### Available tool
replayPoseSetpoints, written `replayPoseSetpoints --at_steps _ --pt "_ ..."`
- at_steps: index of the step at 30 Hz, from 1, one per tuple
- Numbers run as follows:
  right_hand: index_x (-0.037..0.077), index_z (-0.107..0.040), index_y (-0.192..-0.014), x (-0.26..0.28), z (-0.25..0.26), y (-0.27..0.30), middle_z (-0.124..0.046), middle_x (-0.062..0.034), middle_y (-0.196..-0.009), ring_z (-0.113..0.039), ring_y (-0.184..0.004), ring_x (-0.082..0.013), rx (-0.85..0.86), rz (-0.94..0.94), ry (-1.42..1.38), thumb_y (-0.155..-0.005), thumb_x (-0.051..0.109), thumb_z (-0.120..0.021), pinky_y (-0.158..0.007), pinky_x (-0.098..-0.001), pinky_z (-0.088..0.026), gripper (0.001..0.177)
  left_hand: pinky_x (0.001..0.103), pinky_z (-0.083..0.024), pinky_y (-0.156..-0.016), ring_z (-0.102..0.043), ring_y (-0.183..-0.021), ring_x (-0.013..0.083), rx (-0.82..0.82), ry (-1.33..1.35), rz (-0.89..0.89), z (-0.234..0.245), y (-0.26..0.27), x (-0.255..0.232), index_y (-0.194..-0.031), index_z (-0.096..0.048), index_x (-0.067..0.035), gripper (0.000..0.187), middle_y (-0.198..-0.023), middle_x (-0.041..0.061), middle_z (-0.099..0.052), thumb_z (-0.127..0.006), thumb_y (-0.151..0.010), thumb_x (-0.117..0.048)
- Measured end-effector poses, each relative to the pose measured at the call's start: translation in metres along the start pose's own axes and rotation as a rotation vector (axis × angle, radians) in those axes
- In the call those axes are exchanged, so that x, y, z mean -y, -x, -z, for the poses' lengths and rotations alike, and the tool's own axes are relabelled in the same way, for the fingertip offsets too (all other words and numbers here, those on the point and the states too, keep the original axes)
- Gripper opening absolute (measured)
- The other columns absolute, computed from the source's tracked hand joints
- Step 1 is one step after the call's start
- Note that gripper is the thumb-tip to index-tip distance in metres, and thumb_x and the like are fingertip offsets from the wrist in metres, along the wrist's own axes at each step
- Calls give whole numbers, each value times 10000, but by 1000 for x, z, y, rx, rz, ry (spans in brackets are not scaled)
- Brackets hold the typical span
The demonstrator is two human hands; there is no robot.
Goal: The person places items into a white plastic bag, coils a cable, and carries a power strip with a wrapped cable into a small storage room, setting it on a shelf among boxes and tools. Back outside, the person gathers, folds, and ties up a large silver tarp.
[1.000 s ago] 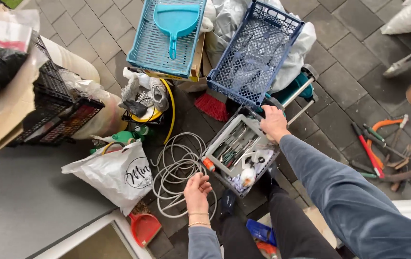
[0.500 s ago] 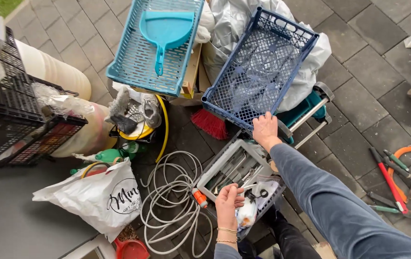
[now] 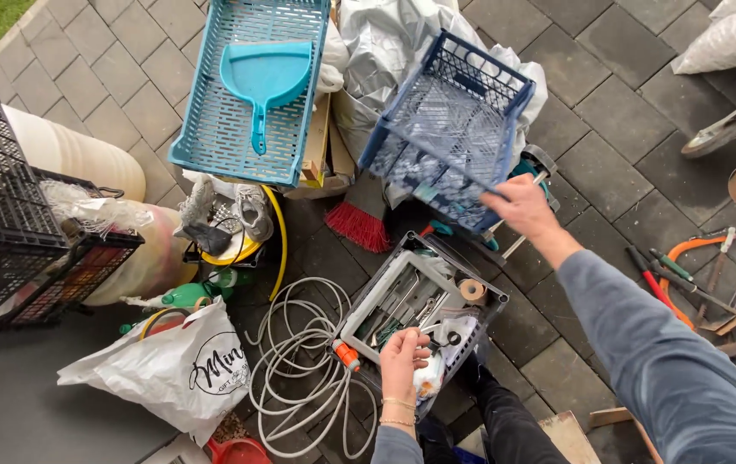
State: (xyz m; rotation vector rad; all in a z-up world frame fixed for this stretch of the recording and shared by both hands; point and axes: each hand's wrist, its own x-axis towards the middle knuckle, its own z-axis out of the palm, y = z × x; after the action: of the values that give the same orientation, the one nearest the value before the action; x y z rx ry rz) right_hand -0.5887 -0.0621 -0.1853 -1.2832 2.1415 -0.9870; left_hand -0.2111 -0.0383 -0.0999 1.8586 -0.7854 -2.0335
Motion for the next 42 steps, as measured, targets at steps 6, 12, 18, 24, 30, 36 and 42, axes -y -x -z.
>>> replayPoseSetpoints --at_steps 6,12,18,24,30,36,42 --pt "111 -800 -979 29 113 42 -661 -129 -930 -601 -1016 -221 -262 -180 38 -1017 385 -721 -859 -356 -471 288 258 -493 -563 -599 -638 141 57 -44 -30 -30 21 -27 -1035 -706 -42 216 -947 127 -762 -636 -985 -240" --pt "54 -780 -1016 19 166 85 -676 -95 -936 -561 -1055 -193 -500 -264 -63 -1137 372 -702 -825 -340 -444 348 246 -497 -559 -621 -639 141 58 -30 -12 -48 33 -37 -1011 -711 -58 196 -947 127 -781 -646 -969 -238" --pt "60 -535 -722 -11 182 98 -459 -13 -734 -391 -821 -151 -606 -326 65 -1180 327 -746 -725 -355 -341 571 238 -521 -537 -634 -632 146 58 50 -56 -49 37 -38 -1060 -703 -29 212 -954 156 -770 -639 -995 -221" --pt "41 -388 -624 -78 177 133 -445 -151 -613 -469 -726 -354 -530 -435 532 -1117 492 -735 -625 -521 -344 753 264 -535 -554 -629 -636 156 91 66 -96 -53 53 -44 -1058 -708 -21 232 -946 162 -765 -650 -982 -233" --pt "47 -539 -657 -98 193 148 -528 -155 -610 -588 -734 -379 -518 -464 486 -1041 518 -749 -641 -480 -461 643 255 -564 -522 -675 -622 161 121 21 -150 -57 33 -32 -1061 -715 -30 218 -928 171 -776 -654 -987 -227" --pt "66 -648 -672 -151 212 98 -589 -141 -596 -689 -745 -377 -553 -305 422 -1051 465 -812 -704 -387 -545 575 240 -595 -484 -739 -620 172 61 6 -175 -80 27 -33 -1034 -733 -60 179 -904 162 -802 -686 -972 -221" --pt "41 -641 -700 -272 239 -29 -599 -151 -696 -560 -772 -345 -503 -131 637 -1073 452 -791 -753 -434 -411 575 265 -490 -558 -609 -635 142 -60 86 -98 -146 -8 -67 -1023 -701 -45 219 -964 157 -776 -665 -973 -255"
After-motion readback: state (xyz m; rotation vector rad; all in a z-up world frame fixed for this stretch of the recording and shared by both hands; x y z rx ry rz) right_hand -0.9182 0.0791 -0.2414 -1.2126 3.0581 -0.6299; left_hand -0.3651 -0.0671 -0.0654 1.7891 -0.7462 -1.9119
